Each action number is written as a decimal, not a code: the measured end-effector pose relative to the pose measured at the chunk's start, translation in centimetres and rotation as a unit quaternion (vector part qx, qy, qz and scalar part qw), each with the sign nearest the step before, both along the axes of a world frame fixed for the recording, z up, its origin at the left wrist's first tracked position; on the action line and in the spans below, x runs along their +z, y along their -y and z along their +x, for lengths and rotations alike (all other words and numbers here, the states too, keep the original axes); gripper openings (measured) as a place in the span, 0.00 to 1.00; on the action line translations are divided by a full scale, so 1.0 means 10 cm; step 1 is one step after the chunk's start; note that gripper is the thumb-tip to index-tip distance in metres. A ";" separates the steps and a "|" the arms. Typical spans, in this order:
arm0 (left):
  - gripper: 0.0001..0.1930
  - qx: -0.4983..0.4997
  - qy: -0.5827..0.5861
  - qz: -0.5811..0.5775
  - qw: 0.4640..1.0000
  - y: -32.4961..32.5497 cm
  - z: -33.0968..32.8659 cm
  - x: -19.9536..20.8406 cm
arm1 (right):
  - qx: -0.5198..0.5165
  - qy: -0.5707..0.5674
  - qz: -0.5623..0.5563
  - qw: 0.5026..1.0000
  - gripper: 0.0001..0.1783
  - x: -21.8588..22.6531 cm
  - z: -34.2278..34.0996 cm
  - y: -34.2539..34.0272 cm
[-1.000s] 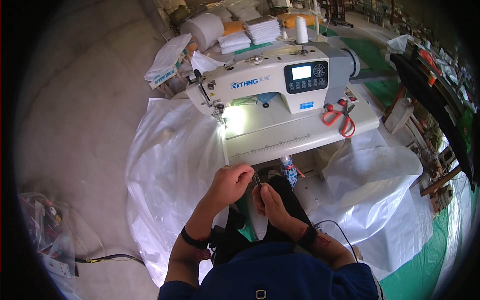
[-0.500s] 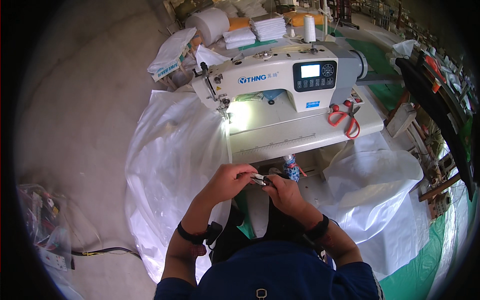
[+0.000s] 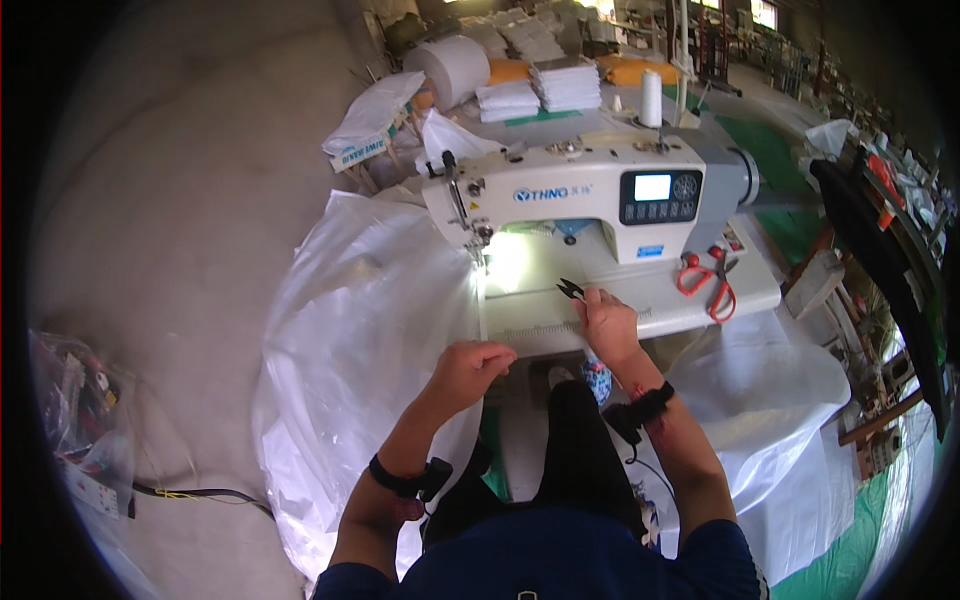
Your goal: Sewing large white plastic or synthetic sheets using an industrial sewing machine.
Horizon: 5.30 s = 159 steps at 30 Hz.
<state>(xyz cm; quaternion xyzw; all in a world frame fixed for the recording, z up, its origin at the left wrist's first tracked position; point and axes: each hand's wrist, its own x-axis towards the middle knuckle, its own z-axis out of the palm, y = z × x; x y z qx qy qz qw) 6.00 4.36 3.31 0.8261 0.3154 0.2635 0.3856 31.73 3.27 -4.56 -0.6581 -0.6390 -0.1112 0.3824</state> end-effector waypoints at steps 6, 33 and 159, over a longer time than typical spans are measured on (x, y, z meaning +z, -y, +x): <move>0.08 0.066 0.033 -0.004 0.997 -0.10 0.00 -0.13 | -0.101 0.191 -0.089 0.972 0.15 -0.05 0.22 -0.51; 0.07 0.149 0.084 0.007 0.985 -0.20 -0.15 -0.28 | 0.295 -0.253 -0.001 0.921 0.06 0.33 -0.87 0.05; 0.07 0.255 0.145 0.096 0.951 -2.03 0.21 -0.97 | 0.199 -0.227 -0.163 0.939 0.07 -0.16 -0.56 -1.98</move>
